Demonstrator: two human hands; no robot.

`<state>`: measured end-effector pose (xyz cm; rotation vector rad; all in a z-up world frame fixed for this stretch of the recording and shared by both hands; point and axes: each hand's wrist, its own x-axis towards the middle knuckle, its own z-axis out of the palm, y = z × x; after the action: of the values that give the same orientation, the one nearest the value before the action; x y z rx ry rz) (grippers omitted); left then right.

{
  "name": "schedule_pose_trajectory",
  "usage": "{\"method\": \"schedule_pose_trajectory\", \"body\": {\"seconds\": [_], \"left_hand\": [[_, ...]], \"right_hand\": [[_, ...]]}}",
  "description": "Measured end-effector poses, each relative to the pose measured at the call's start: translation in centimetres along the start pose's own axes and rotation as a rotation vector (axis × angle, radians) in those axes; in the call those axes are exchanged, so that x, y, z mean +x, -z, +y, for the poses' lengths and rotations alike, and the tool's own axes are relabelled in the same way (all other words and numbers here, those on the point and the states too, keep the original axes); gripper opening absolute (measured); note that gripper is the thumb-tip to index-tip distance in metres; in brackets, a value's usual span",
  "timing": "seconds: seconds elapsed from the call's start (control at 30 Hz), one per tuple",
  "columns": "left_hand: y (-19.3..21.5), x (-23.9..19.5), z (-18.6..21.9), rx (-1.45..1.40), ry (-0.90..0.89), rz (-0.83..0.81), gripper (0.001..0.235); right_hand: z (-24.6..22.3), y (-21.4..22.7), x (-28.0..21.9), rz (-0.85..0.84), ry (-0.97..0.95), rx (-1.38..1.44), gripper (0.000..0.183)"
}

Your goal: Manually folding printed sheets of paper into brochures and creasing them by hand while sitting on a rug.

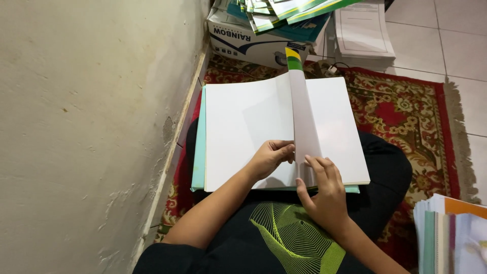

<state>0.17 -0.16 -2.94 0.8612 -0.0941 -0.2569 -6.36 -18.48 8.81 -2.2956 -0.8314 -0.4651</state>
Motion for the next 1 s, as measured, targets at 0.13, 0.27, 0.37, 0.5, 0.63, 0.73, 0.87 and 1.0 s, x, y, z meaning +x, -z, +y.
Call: {"method": "schedule_pose_trajectory", "body": {"seconds": [0.13,0.27,0.37,0.5,0.63,0.73,0.87,1.0], "left_hand": [[0.0,0.1,-0.2,-0.032,-0.014,0.025,0.029],[1.0,0.5,0.7,0.18,-0.122,0.165,0.026],[3.8,-0.3,2.5,0.281,-0.198,0.35,0.022],[7.0,-5.1,9.2,0.432,0.007,0.443,0.018],[9.0,-9.9,13.3,0.614,0.236,0.496,0.02],[9.1,-11.7,14.4,0.637,0.262,0.589,0.023],[4.3,-12.2,17.1,0.685,0.324,0.584,0.031],[9.0,-10.4,13.4,1.002,0.435,0.56,0.041]], "right_hand": [[0.1,0.0,-0.1,0.002,-0.011,0.002,0.049],[0.1,1.0,0.3,0.002,-0.049,0.0,0.047],[0.8,2.5,-0.2,0.102,-0.092,-0.145,0.049],[2.0,3.2,-0.9,0.214,-0.21,-0.269,0.052],[4.6,0.9,-0.2,0.071,-0.19,-0.068,0.049],[5.4,-0.8,0.5,-0.265,-0.383,0.163,0.056],[4.3,-2.6,0.8,-0.666,-0.535,0.217,0.071],[5.8,-4.8,0.3,-0.647,-0.786,0.603,0.066]]}}
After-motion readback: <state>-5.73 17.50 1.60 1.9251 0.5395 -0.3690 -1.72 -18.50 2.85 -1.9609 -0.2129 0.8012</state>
